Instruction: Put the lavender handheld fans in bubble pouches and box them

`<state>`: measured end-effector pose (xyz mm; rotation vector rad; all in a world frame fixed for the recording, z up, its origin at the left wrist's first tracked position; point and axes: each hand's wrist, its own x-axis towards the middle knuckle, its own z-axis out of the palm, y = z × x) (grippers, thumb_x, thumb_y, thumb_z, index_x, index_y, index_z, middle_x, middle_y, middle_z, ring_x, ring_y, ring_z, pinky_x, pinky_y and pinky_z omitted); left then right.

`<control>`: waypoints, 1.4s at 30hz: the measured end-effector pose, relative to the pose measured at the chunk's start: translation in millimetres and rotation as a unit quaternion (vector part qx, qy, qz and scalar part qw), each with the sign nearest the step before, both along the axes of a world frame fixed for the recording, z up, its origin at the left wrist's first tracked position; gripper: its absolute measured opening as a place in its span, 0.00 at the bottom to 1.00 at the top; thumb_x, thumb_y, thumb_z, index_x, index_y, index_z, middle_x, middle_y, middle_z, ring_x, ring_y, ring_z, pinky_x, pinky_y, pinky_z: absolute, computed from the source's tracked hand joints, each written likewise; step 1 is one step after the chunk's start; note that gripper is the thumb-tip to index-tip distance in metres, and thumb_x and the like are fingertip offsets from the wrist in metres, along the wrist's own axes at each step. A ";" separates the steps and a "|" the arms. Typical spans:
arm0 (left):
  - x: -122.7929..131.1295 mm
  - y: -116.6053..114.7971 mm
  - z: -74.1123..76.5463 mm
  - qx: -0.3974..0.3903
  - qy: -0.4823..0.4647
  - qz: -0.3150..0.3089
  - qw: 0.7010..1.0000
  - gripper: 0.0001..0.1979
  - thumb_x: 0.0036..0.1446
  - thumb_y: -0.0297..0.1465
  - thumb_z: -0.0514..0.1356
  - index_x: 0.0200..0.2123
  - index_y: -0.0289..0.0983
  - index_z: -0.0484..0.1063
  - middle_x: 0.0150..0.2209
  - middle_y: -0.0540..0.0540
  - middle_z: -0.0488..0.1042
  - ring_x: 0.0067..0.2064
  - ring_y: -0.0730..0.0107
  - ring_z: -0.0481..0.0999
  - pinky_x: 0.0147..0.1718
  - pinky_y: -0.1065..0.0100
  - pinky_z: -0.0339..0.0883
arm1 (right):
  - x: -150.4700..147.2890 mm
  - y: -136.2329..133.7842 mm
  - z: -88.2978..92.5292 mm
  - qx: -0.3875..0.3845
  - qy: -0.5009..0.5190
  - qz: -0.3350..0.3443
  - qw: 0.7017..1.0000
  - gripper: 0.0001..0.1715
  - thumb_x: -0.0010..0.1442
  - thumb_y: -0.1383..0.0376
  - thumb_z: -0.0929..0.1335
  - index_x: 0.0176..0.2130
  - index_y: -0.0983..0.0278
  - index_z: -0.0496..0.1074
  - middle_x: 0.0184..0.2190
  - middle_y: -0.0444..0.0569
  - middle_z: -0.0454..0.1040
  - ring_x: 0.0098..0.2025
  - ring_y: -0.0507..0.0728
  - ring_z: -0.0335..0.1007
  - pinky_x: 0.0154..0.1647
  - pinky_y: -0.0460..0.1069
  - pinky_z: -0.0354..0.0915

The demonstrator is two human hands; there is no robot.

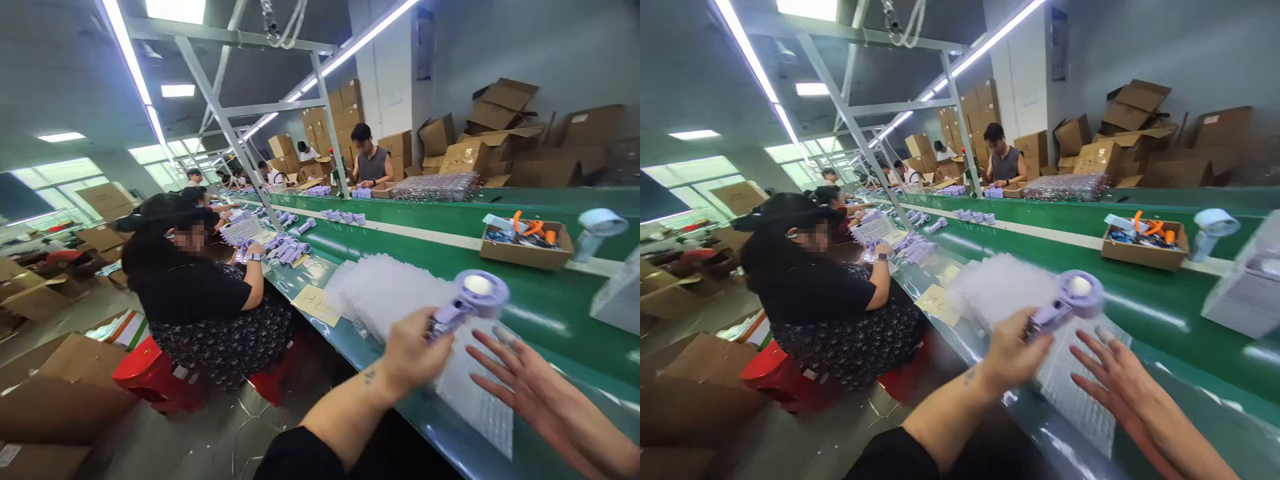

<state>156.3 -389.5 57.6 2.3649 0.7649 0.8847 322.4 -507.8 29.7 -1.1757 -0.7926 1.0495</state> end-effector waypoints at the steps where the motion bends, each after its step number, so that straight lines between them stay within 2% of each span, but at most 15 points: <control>1: 14.5 -26.2 -8.4 0.025 0.025 -0.048 0.998 0.21 0.58 0.36 0.55 0.54 0.37 0.63 0.44 0.42 0.75 0.44 0.61 0.75 0.43 0.64 0.69 | -2.7 -0.2 0.7 0.002 0.050 -0.038 0.998 0.27 0.53 0.45 0.67 0.49 0.53 0.66 0.54 0.53 0.69 0.52 0.66 0.69 0.45 0.61 0.72; 3: 29.7 -61.0 -18.3 0.072 0.069 -0.157 0.983 0.31 0.57 0.42 0.56 0.59 0.32 0.56 0.49 0.34 0.72 0.49 0.54 0.73 0.46 0.59 0.68 | 2.4 -8.9 -1.3 -0.009 0.123 -0.148 0.981 0.22 0.51 0.51 0.70 0.44 0.55 0.68 0.48 0.50 0.73 0.45 0.62 0.73 0.42 0.57 0.74; 5: 29.4 -68.8 -17.2 0.122 0.106 -0.246 0.956 0.37 0.55 0.48 0.57 0.60 0.32 0.53 0.51 0.32 0.70 0.52 0.52 0.70 0.50 0.56 0.66 | 18.0 -33.1 -8.2 -0.049 0.160 -0.218 0.961 0.18 0.49 0.57 0.72 0.40 0.56 0.70 0.39 0.47 0.75 0.34 0.57 0.75 0.34 0.53 0.76; 8: 20.1 -46.8 -7.2 0.238 0.214 -0.263 0.910 0.36 0.52 0.49 0.60 0.58 0.36 0.57 0.51 0.34 0.68 0.54 0.50 0.64 0.54 0.49 0.57 | 40.5 -88.5 -23.7 -0.143 0.205 -0.230 0.941 0.19 0.44 0.60 0.74 0.38 0.58 0.71 0.30 0.47 0.74 0.24 0.55 0.72 0.21 0.50 0.74; 11: 18.2 -25.4 -9.9 0.356 0.341 -0.276 0.825 0.18 0.56 0.34 0.60 0.49 0.34 0.67 0.46 0.35 0.69 0.52 0.51 0.64 0.53 0.48 0.54 | 46.6 -134.1 -38.8 -0.203 0.195 -0.237 0.930 0.24 0.38 0.61 0.78 0.37 0.57 0.70 0.27 0.46 0.74 0.24 0.57 0.73 0.14 0.47 0.70; 13: 21.9 -21.5 -21.4 0.397 0.380 -0.316 0.774 0.07 0.57 0.25 0.55 0.38 0.32 0.71 0.39 0.37 0.71 0.46 0.56 0.67 0.46 0.54 0.59 | 43.8 -150.9 -46.0 -0.203 0.181 -0.243 0.931 0.27 0.36 0.61 0.78 0.37 0.57 0.70 0.29 0.47 0.75 0.28 0.58 0.75 0.16 0.47 0.71; 16: 30.1 -24.4 -39.1 0.417 0.384 -0.354 0.744 0.09 0.58 0.23 0.53 0.30 0.31 0.72 0.33 0.38 0.72 0.39 0.59 0.69 0.35 0.61 0.60 | 35.6 -164.9 -51.8 -0.184 0.195 -0.245 0.932 0.25 0.40 0.58 0.77 0.40 0.58 0.72 0.39 0.52 0.77 0.35 0.61 0.76 0.31 0.49 0.76; 21: 46.2 -29.6 -40.3 0.352 0.396 -0.359 0.769 0.07 0.57 0.23 0.54 0.32 0.32 0.72 0.34 0.37 0.73 0.38 0.61 0.70 0.33 0.64 0.61 | 14.7 -183.5 -55.9 -0.141 0.212 -0.183 0.950 0.35 0.45 0.55 0.75 0.51 0.55 0.65 0.45 0.53 0.75 0.39 0.62 0.75 0.37 0.53 0.75; 25: 66.2 -39.5 -36.1 0.157 0.331 -0.281 0.887 0.08 0.59 0.30 0.55 0.37 0.36 0.73 0.37 0.43 0.75 0.41 0.64 0.72 0.38 0.65 0.65 | -8.4 -184.2 -57.1 -0.117 0.279 -0.096 0.948 0.36 0.47 0.58 0.75 0.54 0.56 0.63 0.36 0.47 0.75 0.30 0.57 0.74 0.34 0.52 0.74; 28: 79.3 -54.2 -43.9 -0.034 0.272 -0.241 0.931 0.09 0.56 0.30 0.58 0.39 0.37 0.74 0.37 0.47 0.77 0.39 0.68 0.73 0.40 0.67 0.65 | -22.1 -172.0 -55.0 -0.054 0.326 -0.050 0.942 0.37 0.48 0.61 0.74 0.56 0.55 0.62 0.36 0.45 0.73 0.31 0.55 0.72 0.35 0.53 0.74; 31: 84.5 -69.1 -60.2 -0.185 0.221 -0.235 0.928 0.07 0.52 0.28 0.59 0.35 0.36 0.76 0.33 0.49 0.77 0.35 0.70 0.72 0.36 0.70 0.64 | -26.1 -155.7 -51.7 -0.013 0.349 -0.050 0.936 0.43 0.47 0.63 0.74 0.58 0.50 0.58 0.38 0.44 0.72 0.32 0.55 0.71 0.33 0.53 0.73; 35: 84.2 -76.0 -78.5 -0.348 0.159 -0.203 0.901 0.01 0.45 0.25 0.61 0.24 0.33 0.74 0.21 0.53 0.69 0.26 0.76 0.65 0.26 0.73 0.58 | -20.2 -145.0 -49.3 -0.036 0.345 -0.073 0.935 0.27 0.51 0.62 0.73 0.50 0.57 0.67 0.31 0.43 0.69 0.27 0.51 0.68 0.30 0.49 0.72; 38: 84.4 -71.9 -77.7 -0.447 0.107 -0.140 0.877 0.04 0.43 0.28 0.62 0.22 0.33 0.70 0.19 0.53 0.64 0.22 0.79 0.60 0.23 0.73 0.54 | -16.6 -149.2 -50.6 -0.077 0.312 -0.098 0.942 0.24 0.51 0.61 0.73 0.48 0.57 0.68 0.33 0.44 0.70 0.27 0.51 0.68 0.29 0.48 0.72; 40: 84.8 -72.2 -71.0 -0.454 0.071 -0.117 0.881 0.05 0.46 0.30 0.61 0.23 0.34 0.68 0.20 0.53 0.64 0.22 0.78 0.60 0.23 0.73 0.55 | -17.2 -152.8 -53.0 -0.098 0.280 -0.113 0.948 0.22 0.51 0.61 0.73 0.46 0.57 0.68 0.35 0.44 0.71 0.29 0.52 0.69 0.29 0.48 0.71; 42: 84.6 -78.4 -63.3 -0.378 0.050 -0.145 0.913 0.05 0.50 0.30 0.58 0.25 0.35 0.67 0.22 0.52 0.65 0.25 0.76 0.63 0.25 0.72 0.58 | -20.0 -153.4 -54.7 -0.101 0.253 -0.118 0.955 0.19 0.52 0.60 0.73 0.44 0.57 0.68 0.36 0.44 0.71 0.30 0.52 0.69 0.29 0.48 0.71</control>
